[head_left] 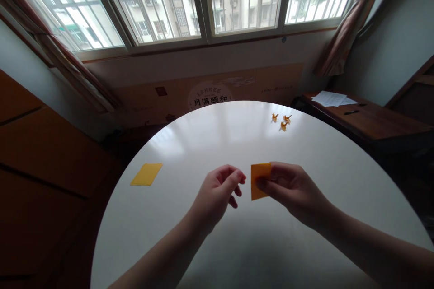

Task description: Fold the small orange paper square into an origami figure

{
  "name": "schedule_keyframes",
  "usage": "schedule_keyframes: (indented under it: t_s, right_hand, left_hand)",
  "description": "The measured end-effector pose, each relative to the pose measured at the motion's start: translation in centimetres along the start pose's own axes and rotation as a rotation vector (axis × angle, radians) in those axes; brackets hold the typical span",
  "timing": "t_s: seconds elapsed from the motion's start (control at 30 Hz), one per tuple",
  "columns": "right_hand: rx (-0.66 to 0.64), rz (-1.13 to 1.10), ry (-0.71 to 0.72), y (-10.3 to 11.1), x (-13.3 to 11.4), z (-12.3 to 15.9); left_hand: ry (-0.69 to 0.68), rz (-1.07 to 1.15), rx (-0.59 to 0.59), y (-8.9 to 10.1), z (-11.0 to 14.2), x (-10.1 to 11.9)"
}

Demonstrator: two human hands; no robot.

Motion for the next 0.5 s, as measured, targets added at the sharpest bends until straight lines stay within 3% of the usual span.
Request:
schedule_keyframes:
  t_s: [0.07, 0.17, 0.33, 0.5]
  right_hand:
    - [-0.018, -0.103, -0.069, -0.1, 0.8, -0.1]
    - [-0.069, -0.191, -0.118, -0.9, 1.4, -0.2]
    - [-0.139, -0.244, -0.144, -1.9, 1.7, -0.3]
    - [-0.035, -0.199, -0.174, -0.9, 2.2, -0.1]
  left_hand:
    - [-0.124, -0.083, 0.031, 0.2, 0.5, 1.4]
    - [-0.193, -0.153, 0.016, 0.0, 1.1, 2.2]
    - [-0.141, -0.192, 0.036, -0.1, 1.1, 1.7]
    - [-0.104, -0.206, 0.033, -0.1, 0.8, 1.3]
Point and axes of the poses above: each hand's wrist, its own z-axis away from the middle knuckle, its own y-axis out of the back of the hand, x = y × z, the point moved 8 cm from there along -z, towards the middle knuckle, and after that the axes turned 13 degrees about -x, right-handed, at the moved point
